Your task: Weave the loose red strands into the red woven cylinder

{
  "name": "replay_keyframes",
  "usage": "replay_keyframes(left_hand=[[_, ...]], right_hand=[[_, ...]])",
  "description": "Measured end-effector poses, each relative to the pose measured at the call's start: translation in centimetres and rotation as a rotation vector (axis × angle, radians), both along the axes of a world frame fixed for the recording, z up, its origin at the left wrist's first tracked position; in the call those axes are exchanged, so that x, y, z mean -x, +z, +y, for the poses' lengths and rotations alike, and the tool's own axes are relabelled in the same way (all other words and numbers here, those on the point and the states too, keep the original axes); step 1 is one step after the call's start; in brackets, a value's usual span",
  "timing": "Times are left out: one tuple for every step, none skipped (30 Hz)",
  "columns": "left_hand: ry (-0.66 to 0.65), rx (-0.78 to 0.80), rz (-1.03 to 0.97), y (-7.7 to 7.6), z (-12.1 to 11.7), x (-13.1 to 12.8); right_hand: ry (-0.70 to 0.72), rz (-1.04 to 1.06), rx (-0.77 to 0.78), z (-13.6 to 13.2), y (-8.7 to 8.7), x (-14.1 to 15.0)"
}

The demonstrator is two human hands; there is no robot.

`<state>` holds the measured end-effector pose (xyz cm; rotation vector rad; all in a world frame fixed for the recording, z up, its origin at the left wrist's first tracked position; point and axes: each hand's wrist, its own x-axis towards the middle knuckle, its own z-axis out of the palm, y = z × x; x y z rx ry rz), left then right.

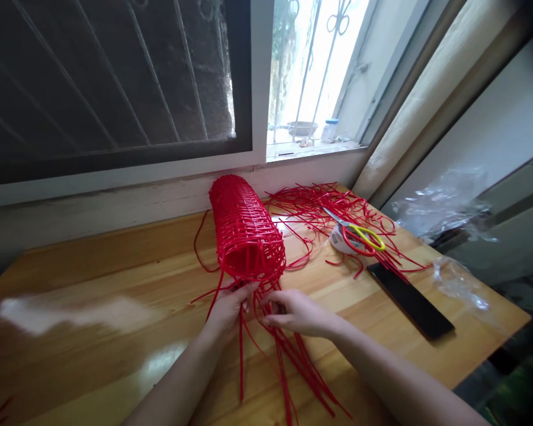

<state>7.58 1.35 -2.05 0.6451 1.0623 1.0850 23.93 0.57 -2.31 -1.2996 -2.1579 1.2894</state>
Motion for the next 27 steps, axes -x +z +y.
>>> replay_keyframes(left_hand=[[-0.023,0.014,-0.017,0.1,0.0,0.1],[-0.046,0.028,-0.033,0.2,0.0,0.1],[-0.070,0.040,-0.050,0.4,0.0,0.2],[-0.096,0.052,-0.067,0.6,-0.1,0.3],[-0.125,0.065,-0.085,0.8,-0.1,0.3],[-0.153,0.077,-0.102,1.0,-0.1,0.4],[-0.180,0.087,-0.118,1.2,-0.1,0.5],[-0.202,0.096,-0.132,1.4,-0.1,0.5],[-0.217,0.102,-0.143,1.5,-0.2,0.6],[-0.222,0.103,-0.151,1.5,-0.2,0.6],[-0.217,0.101,-0.157,1.5,-0.2,0.5],[-0.204,0.096,-0.160,1.4,-0.2,0.5],[-0.185,0.089,-0.162,1.2,-0.2,0.4],[-0.161,0.080,-0.162,1.0,-0.1,0.3],[-0.136,0.070,-0.160,0.8,-0.1,0.2],[-0.111,0.060,-0.156,0.7,-0.1,0.1],[-0.089,0.050,-0.151,0.5,0.0,0.1],[-0.071,0.041,-0.144,0.4,0.0,0.0],[-0.055,0.031,-0.137,0.3,0.0,-0.1],[-0.039,0.020,-0.128,0.2,0.0,-0.2],[-0.024,0.007,-0.118,0.2,0.1,-0.4],[-0.008,-0.007,-0.107,0.2,0.1,-0.5],[0.007,-0.022,-0.094,0.3,0.2,-0.5],[0.023,-0.038,-0.081,0.4,0.3,-0.6],[0.038,-0.054,-0.068,0.6,0.4,-0.6],[0.053,-0.070,-0.055,0.8,0.5,-0.5],[0.067,-0.086,-0.041,1.1,0.6,-0.4]], right_hand=[[-0.028,0.050,0.008,0.0,-0.2,0.3],[-0.052,0.096,0.010,0.0,-0.3,0.7],[-0.078,0.140,0.005,0.0,-0.5,0.9],[-0.106,0.178,-0.008,0.0,-0.7,1.2],[-0.128,0.205,-0.027,0.1,-0.9,1.3],[-0.137,0.219,-0.044,0.2,-1.1,1.3],[-0.143,0.220,-0.062,0.3,-1.2,1.2],[-0.151,0.210,-0.083,0.4,-1.4,1.0],[-0.165,0.190,-0.104,0.5,-1.4,0.7],[-0.183,0.168,-0.125,0.6,-1.5,0.5],[-0.198,0.151,-0.143,0.7,-1.5,0.2],[-0.209,0.137,-0.156,0.8,-1.5,-0.1],[-0.211,0.122,-0.160,0.9,-1.4,-0.4],[-0.204,0.104,-0.152,0.9,-1.4,-0.6],[-0.194,0.086,-0.138,0.9,-1.3,-0.7],[-0.188,0.069,-0.122,0.9,-1.3,-0.7],[-0.186,0.054,-0.107,0.9,-1.3,-0.8],[-0.189,0.043,-0.093,0.9,-1.2,-0.7],[-0.194,0.039,-0.087,0.9,-1.2,-0.7],[-0.202,0.039,-0.087,0.9,-1.2,-0.6],[-0.210,0.044,-0.092,0.9,-1.2,-0.6],[-0.214,0.051,-0.098,0.9,-1.1,-0.5],[-0.216,0.053,-0.102,0.9,-1.1,-0.5],[-0.213,0.049,-0.108,0.9,-1.0,-0.4],[-0.202,0.036,-0.115,0.9,-1.0,-0.3],[-0.185,0.015,-0.124,0.9,-0.9,-0.3],[-0.166,-0.016,-0.139,1.0,-0.9,-0.2]])
